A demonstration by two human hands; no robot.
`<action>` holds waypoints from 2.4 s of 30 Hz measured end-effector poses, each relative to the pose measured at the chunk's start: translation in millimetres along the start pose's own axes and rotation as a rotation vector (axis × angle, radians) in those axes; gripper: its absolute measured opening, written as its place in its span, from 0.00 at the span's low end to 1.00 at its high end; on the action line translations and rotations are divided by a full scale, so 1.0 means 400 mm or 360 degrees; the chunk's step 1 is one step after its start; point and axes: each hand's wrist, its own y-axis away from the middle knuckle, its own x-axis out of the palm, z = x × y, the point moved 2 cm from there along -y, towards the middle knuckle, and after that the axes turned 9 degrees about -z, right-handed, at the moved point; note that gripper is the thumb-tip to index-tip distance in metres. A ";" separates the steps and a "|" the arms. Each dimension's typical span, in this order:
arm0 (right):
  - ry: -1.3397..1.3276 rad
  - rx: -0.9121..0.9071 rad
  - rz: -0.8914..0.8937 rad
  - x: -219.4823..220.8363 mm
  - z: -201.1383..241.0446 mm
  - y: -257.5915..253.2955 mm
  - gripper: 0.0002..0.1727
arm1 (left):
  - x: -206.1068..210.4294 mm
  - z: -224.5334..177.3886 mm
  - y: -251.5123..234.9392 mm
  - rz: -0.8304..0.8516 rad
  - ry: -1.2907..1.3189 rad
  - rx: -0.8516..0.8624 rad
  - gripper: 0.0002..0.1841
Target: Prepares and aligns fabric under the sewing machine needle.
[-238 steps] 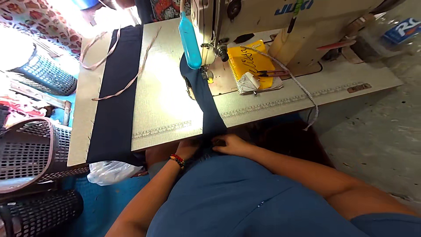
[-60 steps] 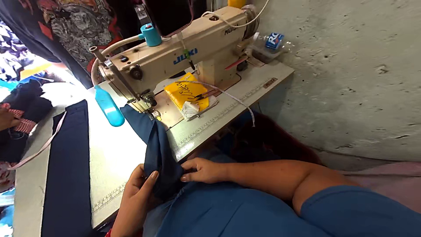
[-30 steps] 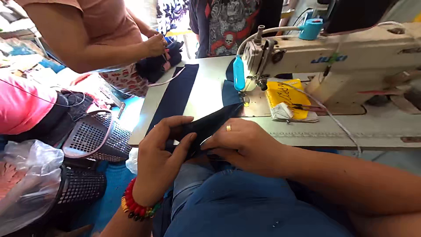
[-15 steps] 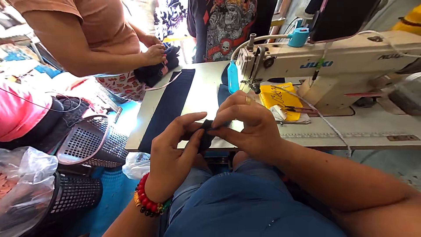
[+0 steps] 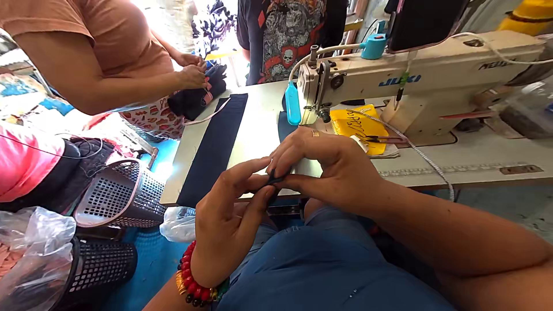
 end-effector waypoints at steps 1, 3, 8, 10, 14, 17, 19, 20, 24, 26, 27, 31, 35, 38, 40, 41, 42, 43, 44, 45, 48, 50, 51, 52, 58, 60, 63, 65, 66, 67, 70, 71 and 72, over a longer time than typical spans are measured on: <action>0.0010 0.0002 0.0029 -0.006 0.004 0.000 0.05 | -0.001 0.000 0.001 -0.0005 -0.0018 0.0017 0.19; -0.0004 -0.0003 0.0049 -0.016 0.011 0.002 0.04 | 0.000 -0.002 0.002 0.0001 -0.0051 0.0044 0.18; -0.0020 -0.0017 -0.0049 -0.021 0.020 0.013 0.03 | 0.009 -0.009 0.010 -0.0019 -0.0167 0.0155 0.16; 0.0008 -0.0040 -0.0071 -0.022 0.023 0.016 0.04 | 0.012 -0.011 0.010 -0.0014 -0.0208 0.0193 0.15; 0.0111 -0.0054 -0.0059 -0.026 0.027 0.019 0.10 | 0.014 -0.015 0.010 0.0005 -0.0252 0.0257 0.16; 0.0277 -0.0118 0.0019 -0.036 0.035 0.017 0.13 | 0.015 -0.019 0.011 0.0022 -0.0308 0.0319 0.18; 0.0375 -0.0198 0.0097 -0.045 0.041 0.019 0.09 | 0.016 -0.024 0.011 0.0046 -0.0348 0.0384 0.18; 0.0415 -0.0260 0.0131 -0.049 0.046 0.021 0.07 | 0.017 -0.027 0.011 0.0064 -0.0363 0.0411 0.16; 0.0615 -0.0542 0.0144 -0.062 0.075 0.065 0.08 | 0.025 -0.041 0.022 0.0178 -0.0336 0.0499 0.14; 0.0731 -0.0643 0.0128 -0.065 0.089 0.120 0.08 | 0.026 -0.046 0.035 0.0299 -0.0311 0.0566 0.12; 0.0791 -0.0671 0.0141 -0.065 0.097 0.150 0.08 | 0.027 -0.049 0.042 0.0381 -0.0318 0.0604 0.10; 0.0866 -0.0636 0.0277 -0.066 0.117 0.252 0.07 | 0.042 -0.034 0.074 0.0659 -0.0118 0.0660 0.04; 0.0919 -0.0578 0.0380 -0.061 0.121 0.321 0.08 | 0.082 0.042 0.104 0.0764 0.0023 0.0405 0.08; 0.0894 -0.0580 0.0439 -0.062 0.123 0.349 0.08 | 0.124 0.124 0.112 0.0745 -0.0081 0.0065 0.13; 0.0806 -0.0543 0.0504 -0.063 0.118 0.360 0.08 | 0.157 0.183 0.113 0.0720 -0.0107 -0.0135 0.15; 0.0755 -0.0507 0.0540 -0.061 0.114 0.366 0.08 | 0.173 0.213 0.112 0.0695 -0.0135 -0.0195 0.15; 0.0710 -0.0463 0.0569 -0.059 0.108 0.371 0.09 | 0.189 0.242 0.109 0.0663 -0.0190 -0.0219 0.14; 0.0667 -0.0408 0.0588 -0.058 0.102 0.377 0.09 | 0.206 0.268 0.104 0.0643 -0.0248 -0.0226 0.15; 0.0613 -0.0330 0.0596 -0.057 0.095 0.382 0.10 | 0.225 0.289 0.099 0.0647 -0.0319 -0.0228 0.16; 0.0549 -0.0227 0.0598 -0.056 0.085 0.389 0.11 | 0.245 0.304 0.093 0.0685 -0.0397 -0.0237 0.16; 0.0335 0.0074 0.0591 -0.054 0.053 0.409 0.12 | 0.308 0.336 0.082 0.0853 -0.0598 -0.0195 0.19; 0.0261 0.0218 0.0641 -0.056 0.040 0.415 0.11 | 0.340 0.352 0.077 0.0938 -0.0735 -0.0065 0.22; 0.0241 0.0269 0.0670 -0.059 0.038 0.416 0.11 | 0.351 0.358 0.073 0.0977 -0.0789 -0.0022 0.23; 0.0219 0.0316 0.0692 -0.061 0.037 0.416 0.11 | 0.360 0.362 0.067 0.1005 -0.0833 0.0006 0.24; 0.0066 0.0492 0.0723 -0.070 0.020 0.421 0.10 | 0.383 0.380 0.070 0.1188 -0.1031 0.0160 0.30; 0.0041 0.0502 0.0733 -0.071 0.014 0.418 0.10 | 0.385 0.387 0.082 0.1209 -0.1075 0.0228 0.30; 0.0028 0.0478 0.0741 -0.070 0.005 0.414 0.11 | 0.389 0.385 0.085 0.1273 -0.1133 0.0278 0.30; 0.0029 0.0453 0.0741 -0.069 0.000 0.408 0.11 | 0.391 0.386 0.078 0.1280 -0.1165 0.0337 0.30; 0.0038 0.0439 0.0732 -0.068 -0.003 0.406 0.11 | 0.392 0.389 0.074 0.1279 -0.1180 0.0357 0.30; 0.0047 0.0431 0.0723 -0.068 -0.006 0.405 0.11 | 0.392 0.391 0.070 0.1285 -0.1194 0.0366 0.30; 0.0114 0.0404 0.0697 -0.069 -0.023 0.401 0.11 | 0.393 0.405 0.053 0.1312 -0.1217 0.0355 0.30; 0.0141 0.0393 0.0688 -0.070 -0.032 0.400 0.11 | 0.395 0.412 0.049 0.1312 -0.1219 0.0354 0.30; 0.0169 0.0377 0.0675 -0.070 -0.043 0.400 0.11 | 0.397 0.420 0.044 0.1304 -0.1219 0.0360 0.29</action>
